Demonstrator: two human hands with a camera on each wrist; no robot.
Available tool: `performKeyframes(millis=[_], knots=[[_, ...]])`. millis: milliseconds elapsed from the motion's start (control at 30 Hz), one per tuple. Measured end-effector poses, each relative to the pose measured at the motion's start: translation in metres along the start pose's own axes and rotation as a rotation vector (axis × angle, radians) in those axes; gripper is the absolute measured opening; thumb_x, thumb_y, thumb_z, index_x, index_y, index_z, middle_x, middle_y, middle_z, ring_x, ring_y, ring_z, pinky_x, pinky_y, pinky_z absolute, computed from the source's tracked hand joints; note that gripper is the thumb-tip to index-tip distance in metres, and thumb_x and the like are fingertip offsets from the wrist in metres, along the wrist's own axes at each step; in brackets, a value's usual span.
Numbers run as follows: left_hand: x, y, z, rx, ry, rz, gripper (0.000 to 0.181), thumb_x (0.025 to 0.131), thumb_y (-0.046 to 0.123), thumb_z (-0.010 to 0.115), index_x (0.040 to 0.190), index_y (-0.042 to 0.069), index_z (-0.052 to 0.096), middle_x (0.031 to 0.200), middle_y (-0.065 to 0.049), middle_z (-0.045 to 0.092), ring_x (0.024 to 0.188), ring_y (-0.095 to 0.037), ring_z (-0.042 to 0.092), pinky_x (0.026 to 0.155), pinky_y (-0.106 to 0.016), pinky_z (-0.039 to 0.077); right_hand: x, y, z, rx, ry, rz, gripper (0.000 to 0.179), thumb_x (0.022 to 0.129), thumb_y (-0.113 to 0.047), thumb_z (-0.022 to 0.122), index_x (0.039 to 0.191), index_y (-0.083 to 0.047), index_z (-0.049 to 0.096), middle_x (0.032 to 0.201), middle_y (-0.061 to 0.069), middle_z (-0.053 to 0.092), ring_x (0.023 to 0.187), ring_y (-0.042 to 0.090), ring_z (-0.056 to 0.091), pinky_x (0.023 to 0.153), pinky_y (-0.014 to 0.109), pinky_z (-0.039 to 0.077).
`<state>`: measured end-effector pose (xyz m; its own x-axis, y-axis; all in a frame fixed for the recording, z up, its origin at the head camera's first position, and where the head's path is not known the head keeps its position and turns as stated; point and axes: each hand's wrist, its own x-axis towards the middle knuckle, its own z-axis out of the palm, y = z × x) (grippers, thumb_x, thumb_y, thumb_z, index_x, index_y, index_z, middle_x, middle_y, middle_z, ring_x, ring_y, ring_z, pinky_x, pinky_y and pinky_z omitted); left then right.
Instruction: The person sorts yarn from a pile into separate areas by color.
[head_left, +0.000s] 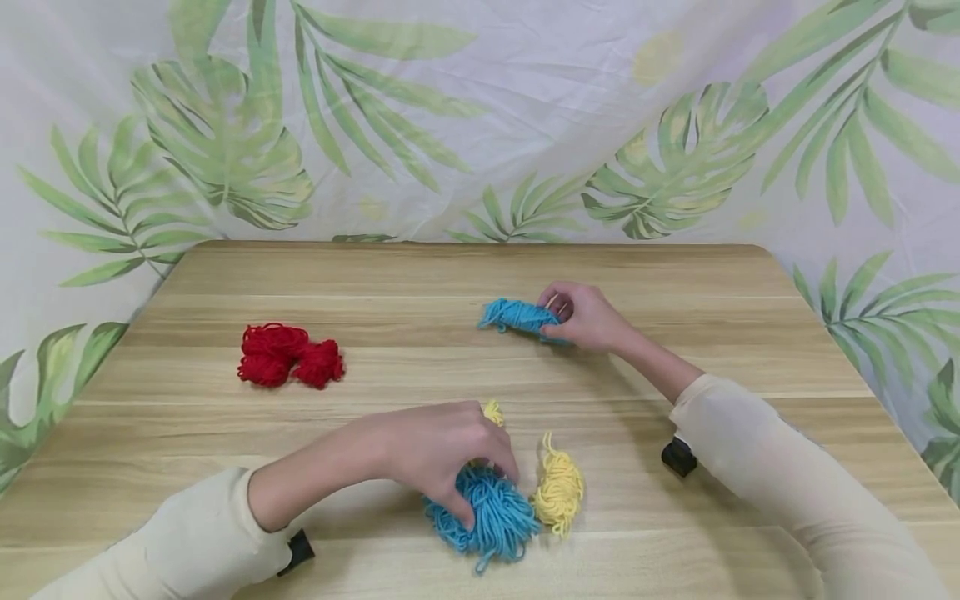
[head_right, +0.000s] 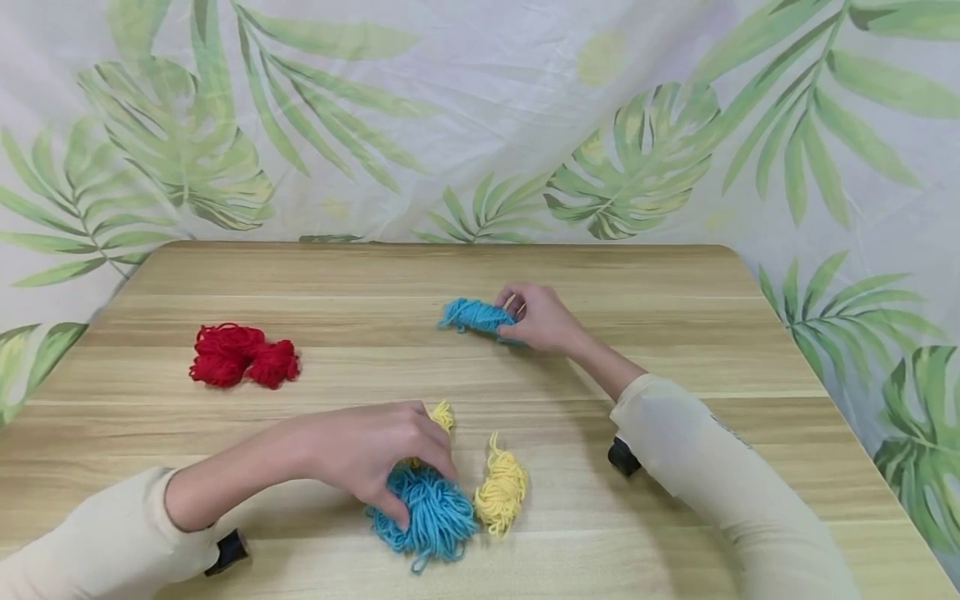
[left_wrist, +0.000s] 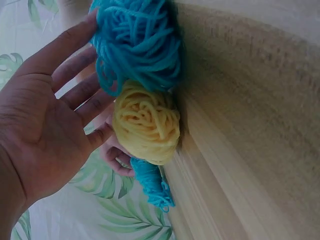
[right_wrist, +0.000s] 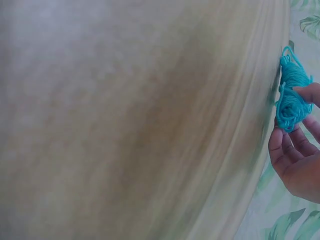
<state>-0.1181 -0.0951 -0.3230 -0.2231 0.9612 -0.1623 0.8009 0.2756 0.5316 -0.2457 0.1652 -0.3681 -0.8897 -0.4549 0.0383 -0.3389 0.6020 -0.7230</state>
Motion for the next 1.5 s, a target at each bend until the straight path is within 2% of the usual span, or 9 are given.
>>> performKeyframes(millis=[133,233,433,667,833,1067,1267,1500], knots=[[0.002,0.000,0.003,0.008,-0.017,-0.024,0.044,0.082,0.025,0.091,0.122,0.018,0.076,0.115,0.013,0.073,0.106,0.005,0.061,0.101,-0.029,0.045,0.005,0.006,0.000,-0.010,0.029,0.010,0.029,0.085,-0.003,0.080,0.110,0.003,0.066,0.097,0.017,0.069,0.087,0.028,0.067,0.082,0.039,0.055],[0.004,0.000,0.005,0.003,-0.017,-0.028,0.040,0.082,0.021,0.090,0.119,0.018,0.077,0.112,0.013,0.074,0.103,0.005,0.061,0.099,-0.026,0.046,0.008,0.010,-0.001,0.002,0.048,0.023,0.030,0.085,-0.003,0.080,0.111,0.004,0.066,0.097,0.018,0.069,0.087,0.028,0.066,0.082,0.038,0.054],[0.006,-0.001,0.005,-0.056,-0.027,-0.014,0.029,0.084,0.009,0.086,0.111,0.013,0.078,0.104,0.010,0.075,0.093,0.005,0.060,0.087,-0.014,0.049,0.011,0.017,-0.002,0.003,0.071,0.047,0.030,0.087,-0.003,0.079,0.112,0.003,0.066,0.098,0.018,0.069,0.088,0.029,0.066,0.081,0.037,0.053],[0.007,-0.002,0.004,-0.141,-0.037,-0.039,0.021,0.083,0.000,0.082,0.099,0.013,0.075,0.089,0.013,0.068,0.080,0.001,0.055,0.077,-0.013,0.049,0.013,0.017,-0.004,-0.005,0.078,0.056,0.030,0.088,-0.004,0.079,0.114,0.003,0.065,0.099,0.018,0.068,0.090,0.030,0.066,0.081,0.038,0.053],[0.008,-0.003,0.005,-0.181,-0.036,-0.027,0.021,0.082,-0.003,0.080,0.093,0.013,0.071,0.083,0.014,0.063,0.074,0.001,0.051,0.069,-0.013,0.048,0.015,0.018,-0.004,-0.012,0.089,0.065,0.031,0.088,-0.004,0.079,0.114,0.004,0.065,0.098,0.017,0.067,0.090,0.030,0.065,0.082,0.039,0.053],[0.008,-0.004,0.005,-0.237,-0.035,-0.021,0.024,0.081,-0.007,0.078,0.090,0.013,0.068,0.083,0.013,0.061,0.074,0.001,0.049,0.070,-0.014,0.047,0.019,0.020,-0.002,-0.045,0.109,0.054,0.039,0.089,-0.006,0.077,0.124,0.004,0.064,0.096,0.015,0.064,0.087,0.029,0.065,0.078,0.037,0.053],[0.008,-0.003,0.004,-0.287,-0.005,0.004,0.025,0.080,-0.009,0.076,0.089,0.012,0.067,0.082,0.012,0.060,0.074,0.001,0.049,0.068,-0.014,0.047,0.020,0.018,-0.002,-0.079,0.117,0.069,0.045,0.090,-0.010,0.079,0.130,0.003,0.062,0.094,0.015,0.064,0.079,0.025,0.060,0.072,0.034,0.049],[0.007,0.000,-0.003,-0.344,0.037,0.032,0.024,0.081,-0.008,0.075,0.093,0.012,0.069,0.087,0.013,0.063,0.082,0.001,0.054,0.080,-0.018,0.053,0.023,0.013,-0.001,-0.094,0.117,0.108,0.045,0.092,-0.018,0.080,0.130,0.001,0.064,0.094,0.015,0.068,0.082,0.026,0.061,0.073,0.036,0.050]])
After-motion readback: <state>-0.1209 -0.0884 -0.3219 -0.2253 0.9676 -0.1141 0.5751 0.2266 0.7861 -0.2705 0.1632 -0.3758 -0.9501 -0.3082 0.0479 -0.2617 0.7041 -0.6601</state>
